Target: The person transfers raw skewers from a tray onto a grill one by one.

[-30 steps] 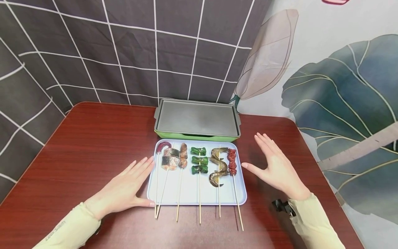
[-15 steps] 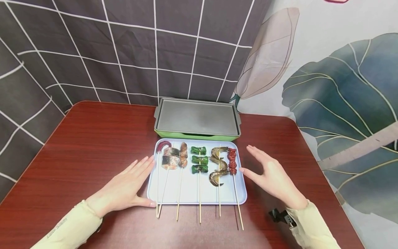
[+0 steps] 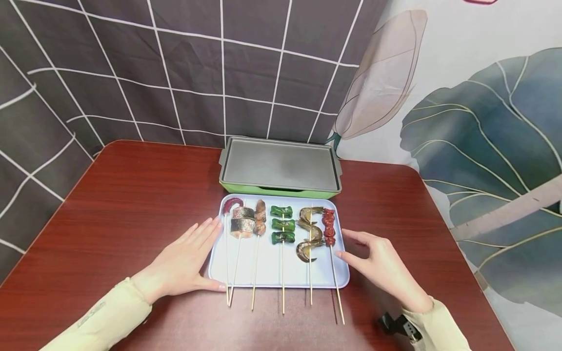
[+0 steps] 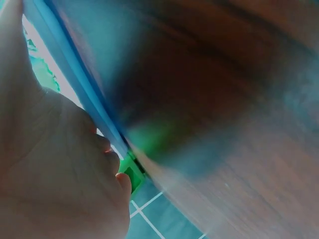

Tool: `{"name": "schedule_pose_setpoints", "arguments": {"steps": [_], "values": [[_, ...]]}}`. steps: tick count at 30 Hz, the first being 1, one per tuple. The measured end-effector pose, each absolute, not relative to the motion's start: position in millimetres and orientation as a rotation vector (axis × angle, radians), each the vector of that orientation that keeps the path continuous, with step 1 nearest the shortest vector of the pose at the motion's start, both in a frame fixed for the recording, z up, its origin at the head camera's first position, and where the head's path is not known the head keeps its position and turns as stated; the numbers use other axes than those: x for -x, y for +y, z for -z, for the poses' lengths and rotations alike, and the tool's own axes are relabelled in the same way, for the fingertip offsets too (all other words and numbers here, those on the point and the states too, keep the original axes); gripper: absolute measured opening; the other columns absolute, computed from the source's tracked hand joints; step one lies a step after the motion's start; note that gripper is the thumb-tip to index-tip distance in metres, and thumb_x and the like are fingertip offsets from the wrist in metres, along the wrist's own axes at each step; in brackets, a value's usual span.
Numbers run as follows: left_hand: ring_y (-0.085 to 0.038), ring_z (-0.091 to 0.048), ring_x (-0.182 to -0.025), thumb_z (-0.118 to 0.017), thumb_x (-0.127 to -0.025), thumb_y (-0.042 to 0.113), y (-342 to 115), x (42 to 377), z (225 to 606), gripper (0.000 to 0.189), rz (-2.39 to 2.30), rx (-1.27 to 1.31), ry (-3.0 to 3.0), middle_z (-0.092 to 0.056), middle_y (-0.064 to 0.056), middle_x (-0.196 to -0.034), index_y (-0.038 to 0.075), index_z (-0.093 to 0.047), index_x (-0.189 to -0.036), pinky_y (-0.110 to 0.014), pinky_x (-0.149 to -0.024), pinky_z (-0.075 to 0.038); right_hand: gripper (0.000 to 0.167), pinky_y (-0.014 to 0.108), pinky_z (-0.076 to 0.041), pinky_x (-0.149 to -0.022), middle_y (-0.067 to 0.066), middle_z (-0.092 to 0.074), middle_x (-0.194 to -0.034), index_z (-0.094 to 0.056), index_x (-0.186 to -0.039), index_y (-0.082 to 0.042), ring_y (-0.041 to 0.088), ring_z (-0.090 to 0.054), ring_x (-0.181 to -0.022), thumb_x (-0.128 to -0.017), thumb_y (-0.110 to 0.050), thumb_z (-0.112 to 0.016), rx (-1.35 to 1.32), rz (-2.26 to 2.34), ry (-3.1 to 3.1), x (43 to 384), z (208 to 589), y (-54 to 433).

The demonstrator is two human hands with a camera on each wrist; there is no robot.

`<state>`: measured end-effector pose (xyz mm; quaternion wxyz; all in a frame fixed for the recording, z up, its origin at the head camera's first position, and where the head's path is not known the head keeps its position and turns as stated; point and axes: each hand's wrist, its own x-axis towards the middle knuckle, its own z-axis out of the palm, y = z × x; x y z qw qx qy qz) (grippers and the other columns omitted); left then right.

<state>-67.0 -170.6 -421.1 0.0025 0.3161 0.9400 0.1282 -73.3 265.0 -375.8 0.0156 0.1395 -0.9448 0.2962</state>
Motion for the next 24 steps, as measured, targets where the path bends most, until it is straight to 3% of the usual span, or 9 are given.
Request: {"name": "schedule_pose_setpoints", "arguments": {"steps": [4, 9, 14, 24], "values": [[-0.037, -0.025, -0.149, -0.055, -0.078, 0.087, -171, 67, 421, 0.126, -0.386, -0.971, 2.932, -0.029, -0.024, -0.161, -0.010, -0.031, -0.154, -0.050, -0.121, -0.023, 0.049, 0.033, -0.062, -0.078, 0.010, -0.075, -0.112, -0.074, -0.121, 0.000, 0.019, -0.074, -0.094, -0.084, -0.031, -0.086, -0.291, -1.143, -2.989, 68, 374, 260], [-0.038, -0.026, -0.149, -0.055, -0.079, 0.086, -171, 68, 419, 0.125, -0.384, -0.974, 2.919, -0.029, -0.025, -0.161, -0.011, -0.032, -0.153, -0.051, -0.121, -0.023, 0.041, 0.023, -0.059, -0.070, 0.005, -0.077, -0.094, -0.076, -0.112, 0.002, 0.011, -0.074, -0.080, -0.083, -0.026, -0.087, -0.168, -1.296, -3.014, 63, 377, 258], [-0.039, -0.026, -0.149, -0.055, -0.079, 0.086, -170, 68, 418, 0.125, -0.387, -0.976, 2.912, -0.029, -0.025, -0.161, -0.012, -0.032, -0.153, -0.051, -0.121, -0.024, 0.032, 0.022, -0.057, -0.066, -0.004, -0.075, -0.079, -0.079, -0.107, -0.001, 0.009, -0.072, -0.071, -0.082, -0.020, -0.087, -0.123, -1.304, -3.035, 59, 382, 255], [-0.038, -0.025, -0.149, -0.055, -0.079, 0.086, -170, 68, 418, 0.125, -0.390, -0.984, 2.912, -0.029, -0.025, -0.161, -0.012, -0.032, -0.153, -0.051, -0.121, -0.024, 0.029, 0.020, -0.052, -0.065, -0.008, -0.073, -0.073, -0.077, -0.107, 0.002, 0.006, -0.065, -0.066, -0.080, -0.006, -0.084, -0.139, -1.304, -3.049, 56, 393, 249]]}}
